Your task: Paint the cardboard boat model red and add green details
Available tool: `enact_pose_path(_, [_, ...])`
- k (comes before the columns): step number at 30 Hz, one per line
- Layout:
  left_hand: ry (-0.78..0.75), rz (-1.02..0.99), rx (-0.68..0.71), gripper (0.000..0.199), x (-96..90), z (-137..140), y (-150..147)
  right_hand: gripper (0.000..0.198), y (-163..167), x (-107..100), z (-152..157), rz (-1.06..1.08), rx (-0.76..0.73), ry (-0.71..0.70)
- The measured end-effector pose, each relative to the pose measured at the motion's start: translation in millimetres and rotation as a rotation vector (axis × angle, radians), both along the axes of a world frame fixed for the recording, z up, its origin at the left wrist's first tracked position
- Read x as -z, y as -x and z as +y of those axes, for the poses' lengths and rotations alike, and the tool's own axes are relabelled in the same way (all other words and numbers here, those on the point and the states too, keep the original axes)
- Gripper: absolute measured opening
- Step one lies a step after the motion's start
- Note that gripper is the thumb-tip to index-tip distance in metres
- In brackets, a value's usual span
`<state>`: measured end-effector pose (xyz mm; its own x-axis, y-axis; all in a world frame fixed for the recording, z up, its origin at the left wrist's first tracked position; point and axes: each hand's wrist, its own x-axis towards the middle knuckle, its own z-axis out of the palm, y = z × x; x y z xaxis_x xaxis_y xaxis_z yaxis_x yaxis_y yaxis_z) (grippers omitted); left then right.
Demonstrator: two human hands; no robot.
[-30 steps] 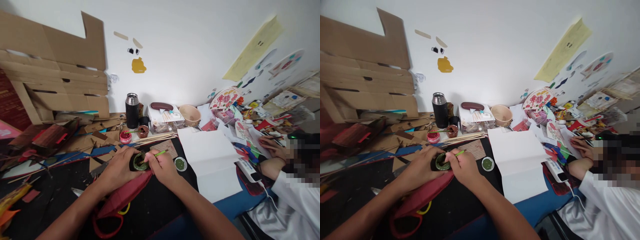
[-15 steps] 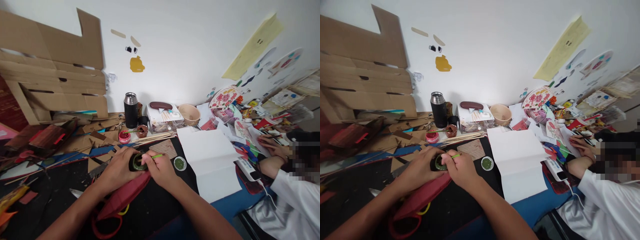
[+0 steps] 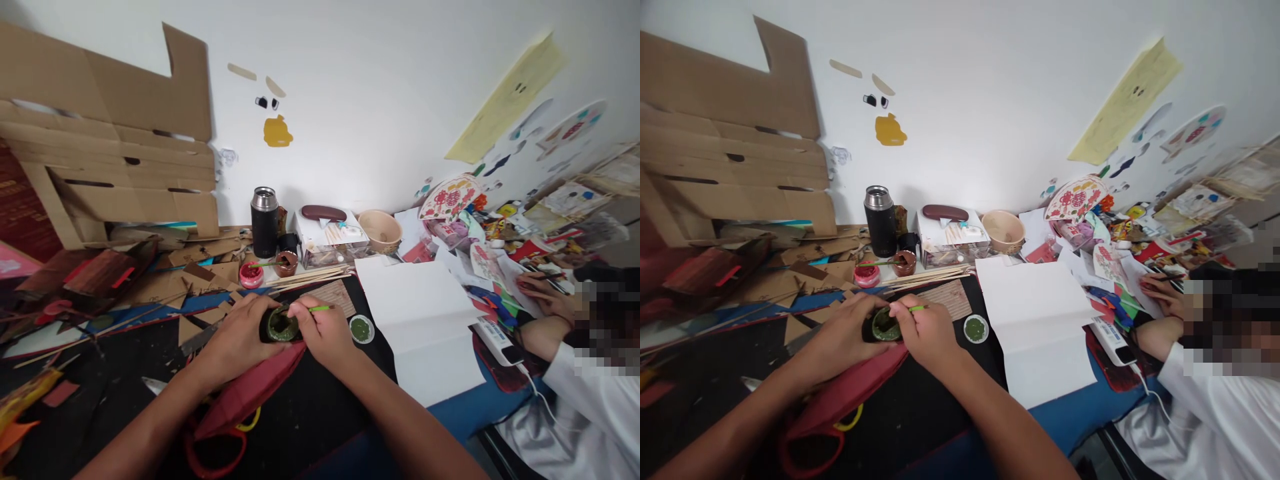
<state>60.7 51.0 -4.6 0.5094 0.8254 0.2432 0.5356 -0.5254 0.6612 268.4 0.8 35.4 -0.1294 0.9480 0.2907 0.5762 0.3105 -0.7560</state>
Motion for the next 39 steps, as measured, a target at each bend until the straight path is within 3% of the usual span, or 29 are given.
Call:
enact_pose_path(9, [0.039, 0.047, 0.014, 0.031, 0.1, 1.2, 0.4, 0.041, 6.5, 6.2, -0.4, 0.014, -0.002, 0.052])
enact_pose_path(15, [0.053, 0.080, -0.001, 0.041, 5.2, 4.1, 1.2, 0.039, 2.0, 2.5, -1.4, 0.103, -0.088, 0.159])
enact_pose_path(28, [0.059, 0.059, 0.000, 0.040, 2.5, 2.7, 2.8, 0.039, -1.9, 3.2, 3.7, 0.016, 0.003, 0.074])
enact_pose_path(33, [0.071, 0.057, 0.019, 0.039, 4.8, 3.0, 1.8, 0.037, 3.0, 4.3, -2.2, 0.013, -0.063, 0.035])
enact_pose_path(39, [0.044, 0.039, 0.011, 0.035, 3.2, 3.9, 3.0, 0.039, -2.5, -0.6, -6.1, 0.123, -0.059, 0.165])
